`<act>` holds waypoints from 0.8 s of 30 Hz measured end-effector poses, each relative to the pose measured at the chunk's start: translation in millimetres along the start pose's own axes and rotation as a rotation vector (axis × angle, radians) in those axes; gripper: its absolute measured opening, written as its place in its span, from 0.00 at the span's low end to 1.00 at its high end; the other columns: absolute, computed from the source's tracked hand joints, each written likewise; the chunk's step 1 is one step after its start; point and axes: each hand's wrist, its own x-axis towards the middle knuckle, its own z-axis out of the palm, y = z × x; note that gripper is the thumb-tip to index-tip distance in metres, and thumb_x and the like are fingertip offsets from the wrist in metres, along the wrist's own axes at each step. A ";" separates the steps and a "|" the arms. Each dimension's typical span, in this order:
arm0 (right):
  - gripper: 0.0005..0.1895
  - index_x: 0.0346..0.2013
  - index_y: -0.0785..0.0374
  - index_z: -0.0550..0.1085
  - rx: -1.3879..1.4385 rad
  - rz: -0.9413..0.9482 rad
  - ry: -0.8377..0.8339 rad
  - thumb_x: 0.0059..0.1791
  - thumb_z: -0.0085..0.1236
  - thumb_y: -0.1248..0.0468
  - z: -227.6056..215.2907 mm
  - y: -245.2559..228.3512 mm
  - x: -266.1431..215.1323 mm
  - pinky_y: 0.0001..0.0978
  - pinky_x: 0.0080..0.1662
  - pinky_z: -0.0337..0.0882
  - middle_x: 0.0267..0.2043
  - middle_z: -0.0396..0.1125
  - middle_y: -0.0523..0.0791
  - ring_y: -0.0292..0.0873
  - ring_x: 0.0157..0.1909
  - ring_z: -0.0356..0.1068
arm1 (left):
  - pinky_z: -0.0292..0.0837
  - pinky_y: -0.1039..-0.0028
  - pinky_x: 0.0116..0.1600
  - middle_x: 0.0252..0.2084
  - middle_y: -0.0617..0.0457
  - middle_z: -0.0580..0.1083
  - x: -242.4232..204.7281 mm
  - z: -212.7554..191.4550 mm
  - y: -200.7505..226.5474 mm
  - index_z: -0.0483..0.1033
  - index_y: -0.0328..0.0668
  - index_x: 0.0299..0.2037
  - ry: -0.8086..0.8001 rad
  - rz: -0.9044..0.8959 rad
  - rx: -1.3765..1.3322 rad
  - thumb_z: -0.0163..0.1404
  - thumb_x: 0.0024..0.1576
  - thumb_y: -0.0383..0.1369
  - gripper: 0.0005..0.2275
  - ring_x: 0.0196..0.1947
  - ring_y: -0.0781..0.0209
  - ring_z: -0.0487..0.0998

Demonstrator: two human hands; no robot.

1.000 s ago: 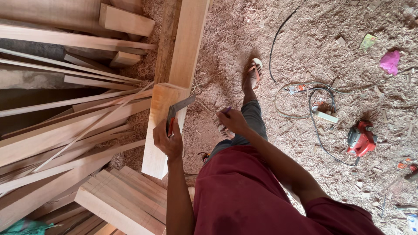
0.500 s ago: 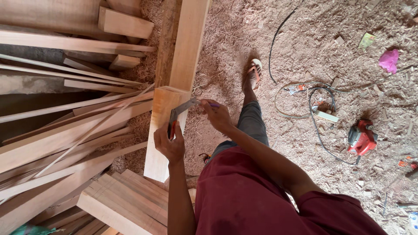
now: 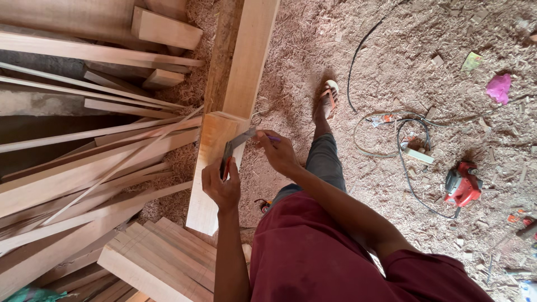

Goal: The person uses a try square and a purple pen to mark lines on several wooden planks in a workshop. They measure and mark each plank individually, then stack the marked pieces.

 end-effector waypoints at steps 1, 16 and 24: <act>0.25 0.56 0.63 0.76 0.028 -0.043 -0.013 0.59 0.43 0.48 -0.5 -5.9 -4.3 0.27 0.36 0.76 0.46 0.78 0.46 0.36 0.44 0.79 | 0.70 0.65 0.33 0.34 0.46 0.74 0.3 -0.6 0.3 0.76 0.31 0.41 -0.005 0.005 0.005 0.65 0.53 0.22 0.10 0.31 0.53 0.74; 0.19 0.52 0.68 0.76 0.426 0.003 0.059 0.59 0.46 0.56 -37.9 4.7 -2.6 0.25 0.32 0.71 0.42 0.77 0.47 0.36 0.33 0.76 | 0.72 0.64 0.38 0.38 0.46 0.76 0.7 -5.8 -0.4 0.76 0.32 0.42 -0.048 0.011 -0.048 0.62 0.55 0.22 0.09 0.35 0.51 0.75; 0.18 0.51 0.69 0.76 0.384 0.066 0.105 0.59 0.47 0.56 -53.9 28.6 -13.9 0.24 0.30 0.70 0.39 0.77 0.46 0.34 0.32 0.75 | 0.71 0.65 0.36 0.38 0.44 0.73 -11.9 -6.4 -9.9 0.74 0.30 0.43 -0.048 -0.028 -0.054 0.62 0.56 0.22 0.10 0.34 0.52 0.73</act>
